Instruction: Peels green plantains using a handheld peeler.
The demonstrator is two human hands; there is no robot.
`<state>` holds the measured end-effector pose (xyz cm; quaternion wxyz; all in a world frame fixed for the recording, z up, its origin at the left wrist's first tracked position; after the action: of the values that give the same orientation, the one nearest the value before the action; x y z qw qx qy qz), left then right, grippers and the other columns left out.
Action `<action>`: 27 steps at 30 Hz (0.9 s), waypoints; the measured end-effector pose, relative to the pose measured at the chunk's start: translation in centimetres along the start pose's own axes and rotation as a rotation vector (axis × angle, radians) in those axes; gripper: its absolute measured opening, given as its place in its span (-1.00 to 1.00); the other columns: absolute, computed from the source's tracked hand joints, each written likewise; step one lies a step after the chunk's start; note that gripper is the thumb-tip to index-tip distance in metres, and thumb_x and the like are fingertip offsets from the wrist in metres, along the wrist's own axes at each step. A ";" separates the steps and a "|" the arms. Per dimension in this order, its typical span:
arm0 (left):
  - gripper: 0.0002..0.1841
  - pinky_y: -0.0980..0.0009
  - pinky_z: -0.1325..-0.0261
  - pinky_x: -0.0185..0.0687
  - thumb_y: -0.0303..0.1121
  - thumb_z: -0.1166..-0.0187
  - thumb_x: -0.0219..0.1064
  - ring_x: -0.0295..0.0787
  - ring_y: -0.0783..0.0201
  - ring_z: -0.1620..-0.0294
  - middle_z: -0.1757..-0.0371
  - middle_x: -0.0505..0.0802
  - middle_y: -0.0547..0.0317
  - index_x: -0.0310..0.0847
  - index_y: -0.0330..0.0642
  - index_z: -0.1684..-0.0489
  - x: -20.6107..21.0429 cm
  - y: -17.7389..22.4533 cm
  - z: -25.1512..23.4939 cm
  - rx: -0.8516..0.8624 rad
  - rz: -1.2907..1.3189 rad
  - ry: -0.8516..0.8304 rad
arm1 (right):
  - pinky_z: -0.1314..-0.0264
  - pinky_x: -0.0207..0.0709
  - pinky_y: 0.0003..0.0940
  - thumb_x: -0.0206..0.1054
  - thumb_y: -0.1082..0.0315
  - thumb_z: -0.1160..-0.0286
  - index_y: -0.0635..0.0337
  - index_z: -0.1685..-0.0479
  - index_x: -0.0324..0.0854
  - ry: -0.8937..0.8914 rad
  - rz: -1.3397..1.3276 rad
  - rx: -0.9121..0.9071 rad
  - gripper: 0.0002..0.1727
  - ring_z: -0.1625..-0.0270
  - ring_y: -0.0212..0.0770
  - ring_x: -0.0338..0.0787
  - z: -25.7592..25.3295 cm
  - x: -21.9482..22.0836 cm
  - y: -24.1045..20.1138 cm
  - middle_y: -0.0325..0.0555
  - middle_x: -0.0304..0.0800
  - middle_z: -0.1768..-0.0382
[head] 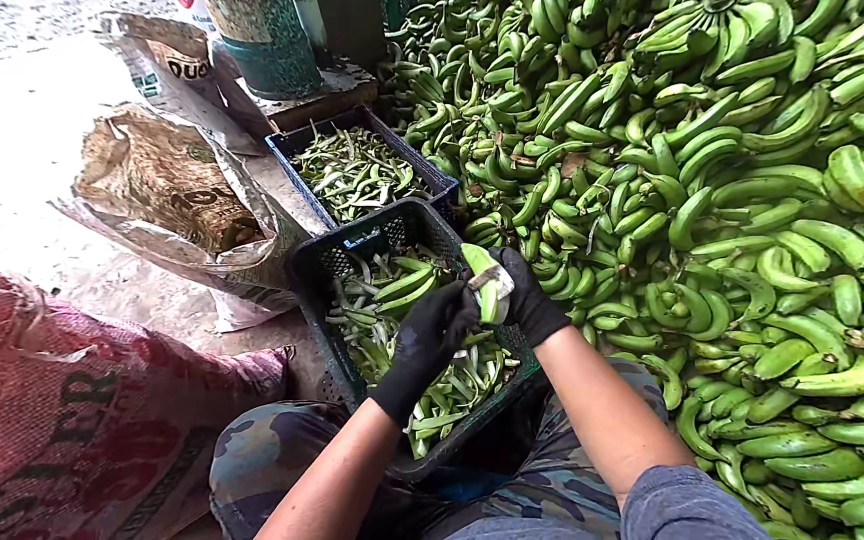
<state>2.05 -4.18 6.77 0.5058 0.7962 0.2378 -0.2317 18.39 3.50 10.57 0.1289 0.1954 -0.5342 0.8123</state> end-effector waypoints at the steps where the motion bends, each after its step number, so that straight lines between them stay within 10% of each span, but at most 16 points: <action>1: -0.47 0.04 -0.10 0.76 0.10 -0.74 0.14 0.81 0.20 0.02 -0.06 0.84 0.09 0.58 -0.01 -0.51 -0.3 -0.7 -0.4 -0.098 0.065 -0.022 | 0.18 0.66 -0.38 -0.15 0.15 -0.86 0.18 -0.08 0.57 -0.071 0.173 -0.104 -0.60 0.28 -0.36 0.71 0.3 0.0 0.5 -0.17 0.70 0.29; 4: -0.44 -0.05 0.06 0.74 0.23 -0.71 0.11 0.81 0.11 0.17 0.09 0.85 0.04 0.57 0.04 -0.43 -2.2 -3.1 -1.6 -0.467 0.220 0.035 | -0.03 0.67 -0.30 -0.08 0.03 -0.85 0.03 -0.42 0.56 -0.262 0.500 -0.202 -0.54 0.04 -0.35 0.73 1.0 -0.3 2.2 -0.16 0.76 -0.03; 8: -0.36 -0.02 0.16 0.70 0.39 -0.62 0.08 0.77 0.10 0.20 0.09 0.82 0.05 0.55 0.13 -0.38 -4.2 -4.5 -1.6 -0.616 0.302 0.175 | 0.25 0.67 -0.36 -0.12 0.05 -0.74 -0.11 -0.62 0.44 -0.335 0.336 -0.076 -0.46 0.25 -0.33 0.73 0.5 0.0 2.1 -0.16 0.79 0.03; 11: -0.47 0.01 0.12 0.71 0.25 -0.71 0.11 0.78 0.18 0.21 0.11 0.84 0.12 0.57 0.13 -0.42 -4.4 -1.8 -1.3 -0.448 0.194 0.098 | 0.60 0.61 -0.31 -0.25 -0.11 -0.81 -0.13 -0.37 0.51 -0.232 0.076 0.082 -0.48 0.57 -0.23 0.68 -0.2 -0.6 0.6 -0.12 0.76 0.35; 14: -0.50 0.14 0.05 0.79 0.05 -0.74 0.16 0.79 0.28 0.16 0.02 0.84 0.12 0.57 -0.06 -0.48 -2.8 -0.1 0.0 -0.062 0.107 0.023 | 0.49 0.68 -0.36 -0.19 0.00 -0.82 0.08 0.04 0.55 -0.114 -0.083 -0.011 -0.54 0.50 -0.29 0.73 -0.2 -1.1 -1.0 -0.15 0.73 0.45; 19: -0.46 0.13 0.13 0.72 0.15 -0.68 0.22 0.74 0.20 0.22 0.17 0.79 0.12 0.65 0.05 -0.47 -0.3 1.5 1.2 0.165 -0.020 -0.004 | 0.62 0.64 -0.42 -0.17 0.01 -0.80 0.15 0.08 0.54 -0.056 -0.102 0.088 -0.54 0.62 -0.28 0.71 0.0 -1.1 -1.5 -0.10 0.71 0.53; 22: -0.52 0.06 -0.03 0.75 0.00 -0.69 0.25 0.79 0.15 0.09 0.02 0.81 0.06 0.62 -0.01 -0.48 -0.4 0.2 0.4 -0.003 -0.007 -0.009 | 0.17 0.69 -0.47 -0.19 0.20 -0.87 0.16 -0.13 0.54 -0.165 0.228 -0.139 -0.61 0.29 -0.42 0.73 0.6 -1.1 0.0 -0.22 0.72 0.28; 27: -0.45 -0.18 0.04 0.69 0.23 -0.73 0.09 0.81 0.00 0.11 0.03 0.84 -0.03 0.54 0.06 -0.46 -4.8 -2.8 -1.4 -0.493 0.067 0.136 | 0.26 0.65 -0.43 -0.13 0.07 -0.79 -0.02 -0.41 0.56 -0.298 0.354 -0.067 -0.54 0.29 -0.41 0.70 0.8 -0.4 1.3 -0.25 0.76 0.16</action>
<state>-3.28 -2.51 8.30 0.6748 0.6701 0.2941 -0.0957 18.35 2.24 9.64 -0.0897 0.2122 -0.5998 0.7662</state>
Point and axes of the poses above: each hand's wrist, its own z-axis away from the middle knuckle, its own x-axis out of the palm, y = z × x, the point moved 1 cm from there along -z, towards the middle knuckle
